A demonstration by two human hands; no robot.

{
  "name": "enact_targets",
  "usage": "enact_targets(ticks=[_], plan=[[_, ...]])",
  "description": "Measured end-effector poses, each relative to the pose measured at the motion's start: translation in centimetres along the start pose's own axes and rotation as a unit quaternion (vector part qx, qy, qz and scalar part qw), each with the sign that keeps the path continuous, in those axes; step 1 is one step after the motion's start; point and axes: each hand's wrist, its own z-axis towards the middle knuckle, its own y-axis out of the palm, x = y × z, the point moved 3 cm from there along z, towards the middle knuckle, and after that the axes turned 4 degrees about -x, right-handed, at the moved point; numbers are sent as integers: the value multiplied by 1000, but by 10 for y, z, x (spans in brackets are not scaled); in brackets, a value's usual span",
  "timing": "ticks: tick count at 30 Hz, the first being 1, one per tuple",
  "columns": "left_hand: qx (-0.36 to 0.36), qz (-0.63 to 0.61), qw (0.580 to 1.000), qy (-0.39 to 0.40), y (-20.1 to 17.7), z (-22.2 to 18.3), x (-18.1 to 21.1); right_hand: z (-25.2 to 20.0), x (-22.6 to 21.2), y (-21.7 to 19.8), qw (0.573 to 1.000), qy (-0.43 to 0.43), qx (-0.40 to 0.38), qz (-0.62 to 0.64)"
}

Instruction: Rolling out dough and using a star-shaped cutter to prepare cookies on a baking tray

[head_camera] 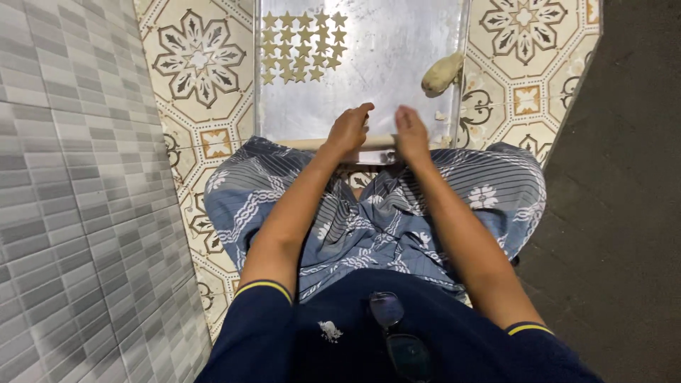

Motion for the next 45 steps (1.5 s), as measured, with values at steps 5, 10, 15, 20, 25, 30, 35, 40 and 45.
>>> enact_targets(ticks=[5,10,15,20,25,30,35,40,45], plan=[[23,98,993,53,23,8,-40,13,44,22,967,-5,-75,-242],[64,162,983,62,-5,-9,-22,17,62,47,890,-83,-141,-425],[12,221,966,136,2,4,-12,21,63,49,856,-73,-148,-490],[51,249,957,143,11,6,-20,14,53,47,862,-70,-165,-474],[43,235,964,116,9,3,-37,17,62,51,861,-71,-169,-474],[2,137,990,23,-17,-14,-26,13,60,46,885,-88,-148,-432],[-95,87,990,-50,-41,-39,-9,22,71,48,893,-101,-127,-420],[-88,151,983,-57,-34,-41,-17,27,59,40,894,-127,-105,-417],[-59,160,984,-53,-36,-42,-18,44,74,45,896,-170,-80,-404]])
